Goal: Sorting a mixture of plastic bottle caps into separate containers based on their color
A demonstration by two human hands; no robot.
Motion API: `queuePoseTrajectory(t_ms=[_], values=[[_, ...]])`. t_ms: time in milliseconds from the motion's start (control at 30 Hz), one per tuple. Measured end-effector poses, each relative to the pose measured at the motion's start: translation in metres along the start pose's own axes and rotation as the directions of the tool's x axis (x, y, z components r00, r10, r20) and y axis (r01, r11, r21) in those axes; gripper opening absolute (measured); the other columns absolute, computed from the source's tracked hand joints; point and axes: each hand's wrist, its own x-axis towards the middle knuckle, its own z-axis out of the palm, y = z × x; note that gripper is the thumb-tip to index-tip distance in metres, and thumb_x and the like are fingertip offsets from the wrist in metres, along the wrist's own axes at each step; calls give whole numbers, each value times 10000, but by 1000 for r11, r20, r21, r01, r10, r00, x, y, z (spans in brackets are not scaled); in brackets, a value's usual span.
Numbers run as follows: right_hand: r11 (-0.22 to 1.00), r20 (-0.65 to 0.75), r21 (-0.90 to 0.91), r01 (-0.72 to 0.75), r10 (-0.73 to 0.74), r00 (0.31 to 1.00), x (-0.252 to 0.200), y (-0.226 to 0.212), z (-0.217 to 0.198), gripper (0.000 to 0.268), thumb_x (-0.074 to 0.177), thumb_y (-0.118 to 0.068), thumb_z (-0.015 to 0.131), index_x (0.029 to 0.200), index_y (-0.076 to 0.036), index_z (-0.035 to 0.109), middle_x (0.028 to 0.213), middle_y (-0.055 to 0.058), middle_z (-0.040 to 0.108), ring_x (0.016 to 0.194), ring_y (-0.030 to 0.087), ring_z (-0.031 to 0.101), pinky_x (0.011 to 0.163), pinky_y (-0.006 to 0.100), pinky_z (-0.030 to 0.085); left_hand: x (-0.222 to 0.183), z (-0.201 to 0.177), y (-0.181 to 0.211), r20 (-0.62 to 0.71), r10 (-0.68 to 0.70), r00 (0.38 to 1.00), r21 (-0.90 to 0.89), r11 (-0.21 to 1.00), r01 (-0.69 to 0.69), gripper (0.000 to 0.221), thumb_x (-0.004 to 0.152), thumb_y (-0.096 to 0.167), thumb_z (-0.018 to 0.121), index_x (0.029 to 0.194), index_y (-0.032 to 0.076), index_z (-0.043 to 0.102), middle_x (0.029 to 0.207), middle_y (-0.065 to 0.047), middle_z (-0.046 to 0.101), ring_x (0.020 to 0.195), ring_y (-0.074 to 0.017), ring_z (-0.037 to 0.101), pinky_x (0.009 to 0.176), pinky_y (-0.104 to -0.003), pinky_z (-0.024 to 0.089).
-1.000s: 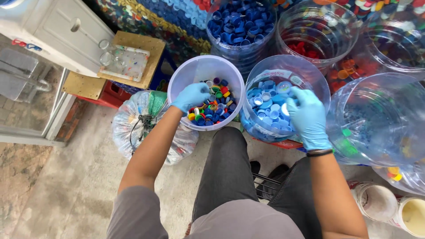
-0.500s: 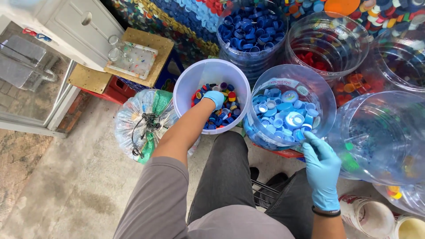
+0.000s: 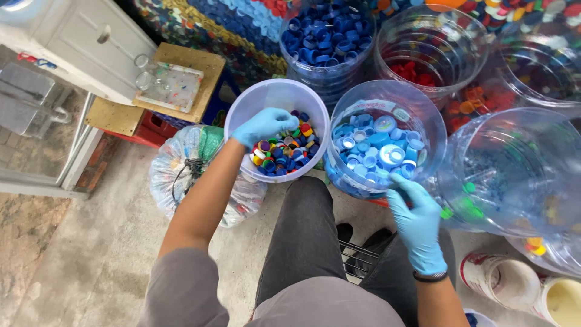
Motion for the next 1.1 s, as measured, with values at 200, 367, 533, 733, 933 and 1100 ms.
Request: queuePoseTrajectory(t_ms=[200,367,533,733,933,1100], values=[[953,104,-31,303,-298,949,21,-67,38,495,848,-146,838,1326,-119,711,1079,120,730,939,351,708,826,469,572,-60,56,50,-99,337,936,-308,884,-351,159,952,192,725,1055,83,778,1079,-117,776,1085,-263,706,998,-423,539],[945,50,-22,326,-325,944,23,-72,54,400,870,-116,856,1254,-94,743,995,85,744,885,272,717,792,378,588,-64,114,51,-14,428,904,-484,788,-381,56,965,157,733,930,144,775,895,-5,784,877,-106,719,891,-311,570],[917,119,-156,366,-351,929,41,-41,38,426,854,-101,851,1263,-118,733,984,112,702,888,332,692,788,446,570,-68,94,38,-147,442,885,-457,763,-457,179,1021,187,674,1116,50,738,1074,-152,758,1058,-270,689,997,-460,538],[818,193,-436,376,-323,926,71,-2,5,457,837,-85,789,1279,-174,718,997,113,648,919,377,639,810,500,532,3,56,-65,-333,198,922,-45,973,-226,197,968,283,684,1131,188,740,1086,-71,764,1091,-292,707,969,-437,536],[701,230,-652,289,-180,956,84,32,5,433,863,-185,757,1279,-292,708,1061,68,660,972,348,644,819,478,542,56,32,-132,-229,-63,971,400,903,153,300,882,367,721,1140,216,752,1116,-52,769,1117,-311,707,952,-447,548],[635,279,-728,259,-72,958,96,43,8,428,880,-242,710,1290,-361,673,1147,18,665,1070,307,634,865,447,533,104,45,-168,30,-118,993,689,722,65,402,742,356,760,1100,176,789,1118,-97,776,1112,-347,720,979,-461,563]])
